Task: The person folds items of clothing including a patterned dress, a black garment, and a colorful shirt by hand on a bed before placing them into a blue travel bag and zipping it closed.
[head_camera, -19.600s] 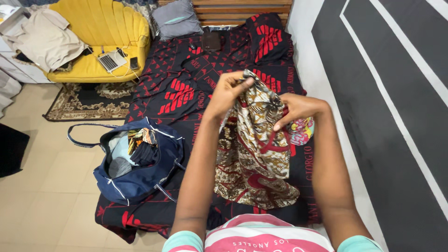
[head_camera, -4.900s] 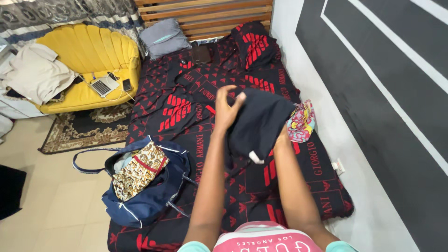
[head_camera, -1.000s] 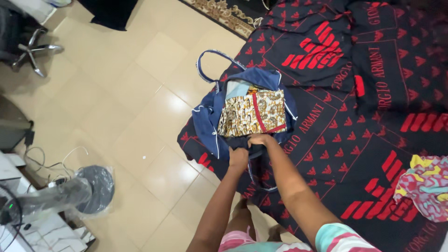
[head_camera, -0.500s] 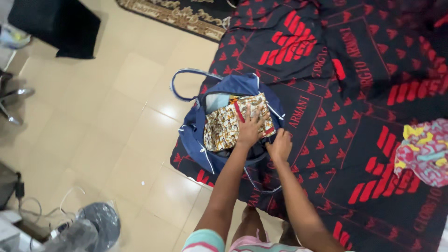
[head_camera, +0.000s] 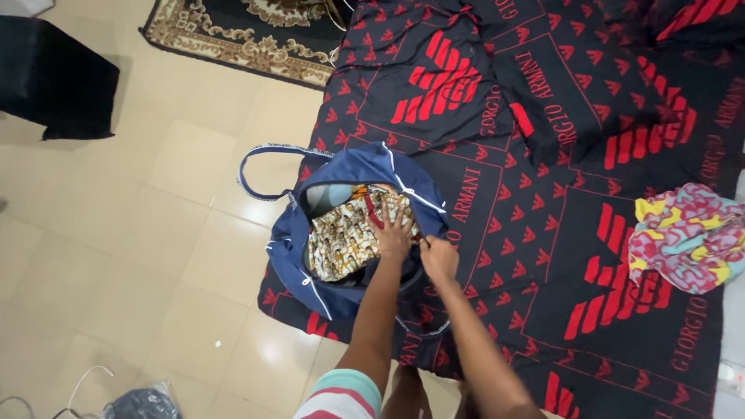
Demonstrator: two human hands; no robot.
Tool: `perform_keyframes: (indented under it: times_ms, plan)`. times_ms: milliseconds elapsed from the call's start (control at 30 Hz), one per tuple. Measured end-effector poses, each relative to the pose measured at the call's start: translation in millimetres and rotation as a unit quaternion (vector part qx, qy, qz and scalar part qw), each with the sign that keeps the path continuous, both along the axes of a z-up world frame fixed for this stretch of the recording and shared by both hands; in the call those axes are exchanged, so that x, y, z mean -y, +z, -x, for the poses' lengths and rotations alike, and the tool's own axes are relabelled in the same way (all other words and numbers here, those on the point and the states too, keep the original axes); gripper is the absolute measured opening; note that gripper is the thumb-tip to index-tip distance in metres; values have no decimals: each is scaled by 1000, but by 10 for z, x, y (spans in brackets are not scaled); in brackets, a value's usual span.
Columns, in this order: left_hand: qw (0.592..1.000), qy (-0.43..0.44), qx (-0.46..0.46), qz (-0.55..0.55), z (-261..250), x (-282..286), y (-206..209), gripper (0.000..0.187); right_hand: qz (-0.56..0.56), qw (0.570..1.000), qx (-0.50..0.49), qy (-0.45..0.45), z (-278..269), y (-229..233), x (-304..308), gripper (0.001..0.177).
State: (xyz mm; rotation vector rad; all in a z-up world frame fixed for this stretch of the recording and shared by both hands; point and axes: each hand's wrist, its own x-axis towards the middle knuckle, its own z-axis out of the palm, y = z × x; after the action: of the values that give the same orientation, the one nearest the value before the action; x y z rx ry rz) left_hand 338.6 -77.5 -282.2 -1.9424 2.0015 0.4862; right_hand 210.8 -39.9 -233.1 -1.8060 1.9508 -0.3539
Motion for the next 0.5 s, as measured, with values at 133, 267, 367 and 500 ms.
perform_keyframes:
  times_ms: [133,267,367,500]
  plan:
    - [976,83,-197,44,-198,32,46,57,11,997,-44,56,-191,517,208,29]
    - [666,275,-529,449,-791,-453,-154,19,152,969,105,167,-715,787,229,29]
    - [289,578,-694,316,-1427,-818,-213,54,137,923,199,301,-1313,661,187,39]
    - [-38,625,-757,188,-1847,-1023,-224,54,50,907,4,417,-1862,274,70,63]
